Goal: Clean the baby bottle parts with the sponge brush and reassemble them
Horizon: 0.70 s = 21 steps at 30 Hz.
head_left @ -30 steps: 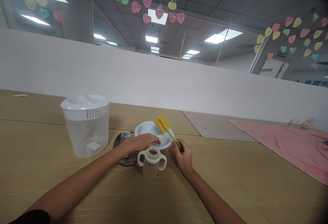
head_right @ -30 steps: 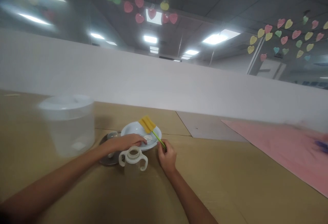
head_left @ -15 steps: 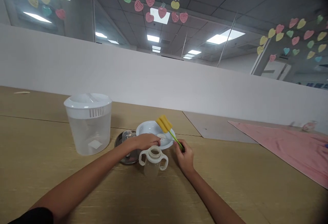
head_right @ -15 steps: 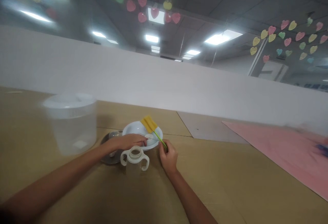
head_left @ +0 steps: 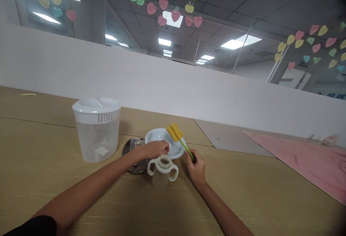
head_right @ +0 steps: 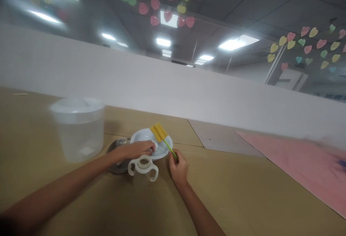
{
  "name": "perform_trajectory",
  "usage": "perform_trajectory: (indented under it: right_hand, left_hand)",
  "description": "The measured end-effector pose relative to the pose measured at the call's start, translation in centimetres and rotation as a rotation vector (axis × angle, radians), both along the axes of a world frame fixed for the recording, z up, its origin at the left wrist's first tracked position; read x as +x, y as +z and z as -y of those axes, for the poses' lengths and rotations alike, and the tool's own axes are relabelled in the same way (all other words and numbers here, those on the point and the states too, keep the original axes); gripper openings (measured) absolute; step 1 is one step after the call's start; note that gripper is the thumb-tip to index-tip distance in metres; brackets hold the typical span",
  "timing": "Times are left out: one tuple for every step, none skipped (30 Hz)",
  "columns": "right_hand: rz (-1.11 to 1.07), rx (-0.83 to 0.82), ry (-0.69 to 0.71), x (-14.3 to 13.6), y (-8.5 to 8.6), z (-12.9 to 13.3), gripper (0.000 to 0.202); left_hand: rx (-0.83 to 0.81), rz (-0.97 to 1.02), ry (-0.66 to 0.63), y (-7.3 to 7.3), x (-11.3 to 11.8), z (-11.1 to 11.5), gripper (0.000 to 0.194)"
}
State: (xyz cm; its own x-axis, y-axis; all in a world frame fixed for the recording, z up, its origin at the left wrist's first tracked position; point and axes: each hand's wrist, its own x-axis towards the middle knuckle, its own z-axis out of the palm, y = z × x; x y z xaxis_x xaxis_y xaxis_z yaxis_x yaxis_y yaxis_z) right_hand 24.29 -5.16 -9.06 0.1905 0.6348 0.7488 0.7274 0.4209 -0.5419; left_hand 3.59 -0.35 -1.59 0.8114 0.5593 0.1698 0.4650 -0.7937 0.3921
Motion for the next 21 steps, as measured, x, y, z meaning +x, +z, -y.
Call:
perform_trajectory:
  right_hand:
    - [-0.004, -0.002, 0.001, -0.04, 0.02, 0.03, 0.026]
    - [-0.008, -0.005, 0.004, -0.08, 0.04, 0.05, 0.026]
    - [-0.011, -0.008, 0.007, -0.1, 0.05, 0.07, 0.026]
    - [-0.012, -0.011, 0.01, -0.11, 0.05, 0.07, 0.026]
    - [-0.013, -0.013, 0.012, -0.11, 0.04, 0.06, 0.026]
    - [-0.011, -0.013, 0.015, -0.1, 0.03, 0.05, 0.025]
    - [-0.01, -0.013, 0.018, -0.07, 0.01, 0.02, 0.025]
    - [-0.01, -0.011, 0.019, -0.04, 0.0, 0.0, 0.025]
    - [-0.01, -0.009, 0.02, -0.01, -0.03, -0.03, 0.025]
    - [-0.01, -0.006, 0.019, 0.01, -0.04, -0.05, 0.025]
    - [-0.011, -0.004, 0.017, 0.04, -0.06, -0.06, 0.025]
    - [-0.014, -0.003, 0.013, 0.05, -0.08, -0.07, 0.025]
    - [-0.015, -0.003, 0.011, 0.06, -0.09, -0.08, 0.025]
    - [-0.016, -0.003, 0.01, 0.07, -0.1, -0.08, 0.025]
    - [-0.016, -0.004, 0.01, 0.07, -0.11, -0.07, 0.025]
    - [-0.015, -0.007, 0.011, 0.06, -0.11, -0.07, 0.025]
    - [-0.013, -0.008, 0.011, 0.06, -0.12, -0.07, 0.025]
    - [-0.011, -0.008, 0.011, 0.05, -0.13, -0.07, 0.025]
    - [-0.011, -0.007, 0.012, 0.05, -0.14, -0.08, 0.025]
    - [-0.01, -0.007, 0.013, 0.05, -0.16, -0.1, 0.025]
    - [-0.01, -0.007, 0.016, 0.05, -0.18, -0.12, 0.026]
  left_hand:
    - [0.005, 0.002, -0.003, 0.02, -0.01, 0.0, 0.022]
    - [0.008, 0.002, -0.005, 0.03, -0.01, -0.03, 0.023]
    - [0.009, -0.008, -0.007, 0.03, -0.01, -0.09, 0.023]
    - [0.006, -0.027, -0.007, 0.01, -0.01, -0.18, 0.023]
    - [0.003, -0.051, -0.006, -0.02, 0.0, -0.28, 0.023]
    - [0.0, -0.075, -0.005, -0.05, 0.02, -0.38, 0.023]
    - [0.0, -0.095, -0.003, -0.08, 0.03, -0.46, 0.023]
    - [0.003, -0.104, 0.001, -0.1, 0.05, -0.51, 0.024]
    - [0.01, -0.103, 0.006, -0.11, 0.06, -0.52, 0.024]
    - [0.018, -0.097, 0.012, -0.11, 0.07, -0.49, 0.024]
    - [0.025, -0.092, 0.018, -0.09, 0.09, -0.44, 0.023]
    - [0.029, -0.088, 0.024, -0.08, 0.1, -0.36, 0.023]
    - [0.032, -0.085, 0.031, -0.06, 0.12, -0.28, 0.023]
    - [0.033, -0.083, 0.038, -0.04, 0.13, -0.21, 0.023]
    - [0.031, -0.084, 0.044, -0.03, 0.13, -0.14, 0.022]
    - [0.03, -0.08, 0.052, -0.02, 0.13, -0.09, 0.022]
    - [0.028, -0.078, 0.056, -0.02, 0.12, -0.06, 0.022]
    - [0.026, -0.075, 0.058, -0.04, 0.11, -0.05, 0.021]
    - [0.027, -0.071, 0.059, -0.07, 0.1, -0.06, 0.022]
    - [0.029, -0.066, 0.058, -0.11, 0.09, -0.09, 0.024]
    - [0.032, -0.062, 0.058, -0.18, 0.08, -0.16, 0.026]
